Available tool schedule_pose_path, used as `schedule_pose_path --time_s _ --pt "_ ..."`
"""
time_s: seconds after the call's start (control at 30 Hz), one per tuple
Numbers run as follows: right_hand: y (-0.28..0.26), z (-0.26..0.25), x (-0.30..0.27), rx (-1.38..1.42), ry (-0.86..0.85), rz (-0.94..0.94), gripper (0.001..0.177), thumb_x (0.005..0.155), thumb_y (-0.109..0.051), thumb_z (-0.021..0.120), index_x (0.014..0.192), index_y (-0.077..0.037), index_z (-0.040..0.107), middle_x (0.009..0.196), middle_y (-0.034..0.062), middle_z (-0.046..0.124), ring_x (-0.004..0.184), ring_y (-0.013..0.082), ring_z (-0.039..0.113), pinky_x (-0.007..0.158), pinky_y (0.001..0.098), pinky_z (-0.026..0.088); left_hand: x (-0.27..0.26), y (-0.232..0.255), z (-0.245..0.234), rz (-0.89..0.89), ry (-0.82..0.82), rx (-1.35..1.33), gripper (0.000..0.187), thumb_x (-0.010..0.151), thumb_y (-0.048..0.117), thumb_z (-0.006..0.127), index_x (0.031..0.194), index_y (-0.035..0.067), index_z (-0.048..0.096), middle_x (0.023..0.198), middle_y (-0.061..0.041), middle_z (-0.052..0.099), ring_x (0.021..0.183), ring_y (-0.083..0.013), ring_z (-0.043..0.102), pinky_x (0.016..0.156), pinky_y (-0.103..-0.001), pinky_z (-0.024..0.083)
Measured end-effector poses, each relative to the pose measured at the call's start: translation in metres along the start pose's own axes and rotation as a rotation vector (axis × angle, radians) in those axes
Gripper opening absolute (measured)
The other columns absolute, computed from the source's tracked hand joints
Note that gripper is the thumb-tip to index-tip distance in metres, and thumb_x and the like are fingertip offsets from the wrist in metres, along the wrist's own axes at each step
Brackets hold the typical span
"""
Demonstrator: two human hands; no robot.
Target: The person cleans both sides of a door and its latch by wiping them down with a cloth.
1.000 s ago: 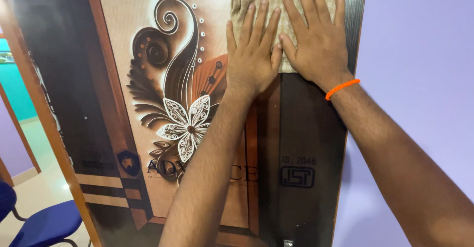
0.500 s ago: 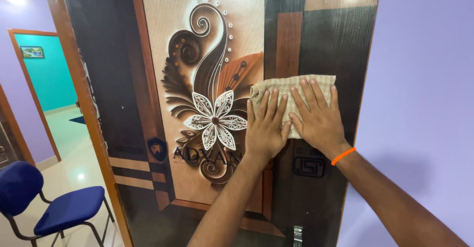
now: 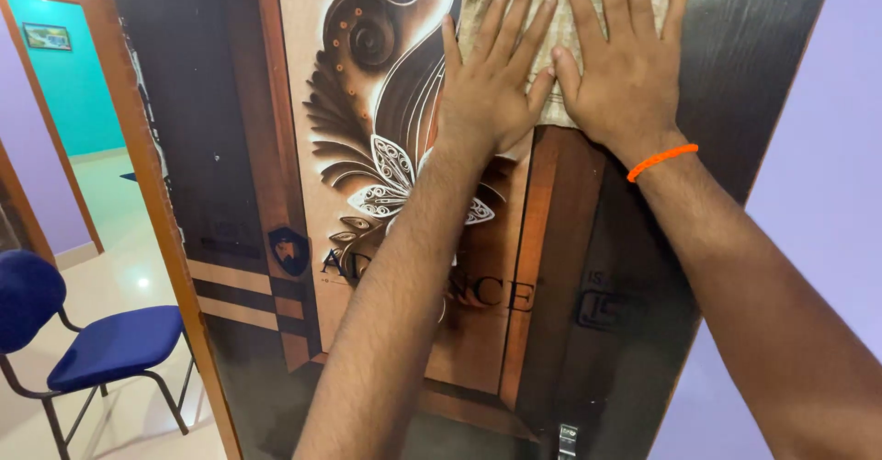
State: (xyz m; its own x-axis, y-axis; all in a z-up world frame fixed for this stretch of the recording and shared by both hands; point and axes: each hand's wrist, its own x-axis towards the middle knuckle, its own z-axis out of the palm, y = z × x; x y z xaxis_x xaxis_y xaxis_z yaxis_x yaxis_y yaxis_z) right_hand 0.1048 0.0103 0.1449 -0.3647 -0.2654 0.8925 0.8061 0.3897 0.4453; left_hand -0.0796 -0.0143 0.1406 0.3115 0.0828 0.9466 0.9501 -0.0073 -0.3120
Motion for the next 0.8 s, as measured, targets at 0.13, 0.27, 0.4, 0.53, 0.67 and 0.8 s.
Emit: schedule_pose_path --time_s 0.13,0.27,0.4,0.53,0.67,0.8 --pt "-0.004 -0.002 -0.002 -0.020 0.017 0.034 0.056 0.114 -0.031 0.059 0.161 -0.002 0.049 0.169 0.0211 0.033 0.162 0.0376 0.026 0.126 0.0688 0.015 -0.007 0.006 0.007 -0.028 0.123 -0.019 0.063 0.107 0.048 0.049 0.164 0.030 0.030 0.172 0.001 0.024 0.160 -0.0191 0.023 0.129 -0.071 0.011" --pt "-0.018 -0.004 -0.010 -0.013 -0.013 0.041 0.060 0.114 -0.034 0.059 0.165 -0.004 0.048 0.172 0.0206 0.034 0.161 0.0371 0.027 0.126 0.0680 0.015 -0.026 0.009 0.005 -0.052 0.151 -0.103 0.065 0.105 0.046 0.051 0.164 0.028 0.031 0.172 0.000 0.025 0.161 -0.0210 0.024 0.129 -0.070 0.011" --pt "-0.056 -0.013 -0.037 -0.017 -0.039 0.031 0.061 0.108 -0.035 0.059 0.160 -0.006 0.048 0.169 0.0190 0.036 0.158 0.0352 0.030 0.124 0.0671 0.019 -0.082 0.014 -0.007 -0.063 0.127 -0.190 0.068 0.101 0.043 0.053 0.163 0.023 0.032 0.171 -0.004 0.028 0.159 -0.0236 0.026 0.128 -0.068 0.010" --pt "-0.089 -0.020 -0.063 -0.033 -0.102 -0.002 0.064 0.100 -0.038 0.061 0.156 -0.009 0.050 0.165 0.0158 0.039 0.154 0.0315 0.033 0.124 0.0647 0.022 -0.132 0.013 -0.019 -0.082 0.086 -0.143 0.067 0.101 0.042 0.054 0.161 0.019 0.037 0.169 -0.006 0.030 0.158 -0.0250 0.026 0.128 -0.063 0.009" --pt "-0.087 -0.020 -0.060 -0.026 -0.114 -0.057 0.063 0.100 -0.039 0.061 0.155 -0.009 0.050 0.164 0.0160 0.042 0.154 0.0307 0.035 0.124 0.0628 0.023 -0.128 0.007 -0.019 -0.028 0.090 -0.136 0.071 0.101 0.041 0.053 0.162 0.010 0.036 0.168 -0.016 0.029 0.158 -0.0307 0.025 0.132 -0.056 0.013" --pt "-0.063 -0.001 -0.029 -0.025 -0.088 -0.131 0.063 0.105 -0.040 0.064 0.159 -0.010 0.050 0.166 0.0160 0.042 0.156 0.0308 0.035 0.126 0.0625 0.022 -0.093 -0.016 -0.005 0.033 0.112 -0.188 0.075 0.097 0.039 0.055 0.160 0.003 0.034 0.166 -0.024 0.027 0.158 -0.0375 0.023 0.130 -0.055 0.015"
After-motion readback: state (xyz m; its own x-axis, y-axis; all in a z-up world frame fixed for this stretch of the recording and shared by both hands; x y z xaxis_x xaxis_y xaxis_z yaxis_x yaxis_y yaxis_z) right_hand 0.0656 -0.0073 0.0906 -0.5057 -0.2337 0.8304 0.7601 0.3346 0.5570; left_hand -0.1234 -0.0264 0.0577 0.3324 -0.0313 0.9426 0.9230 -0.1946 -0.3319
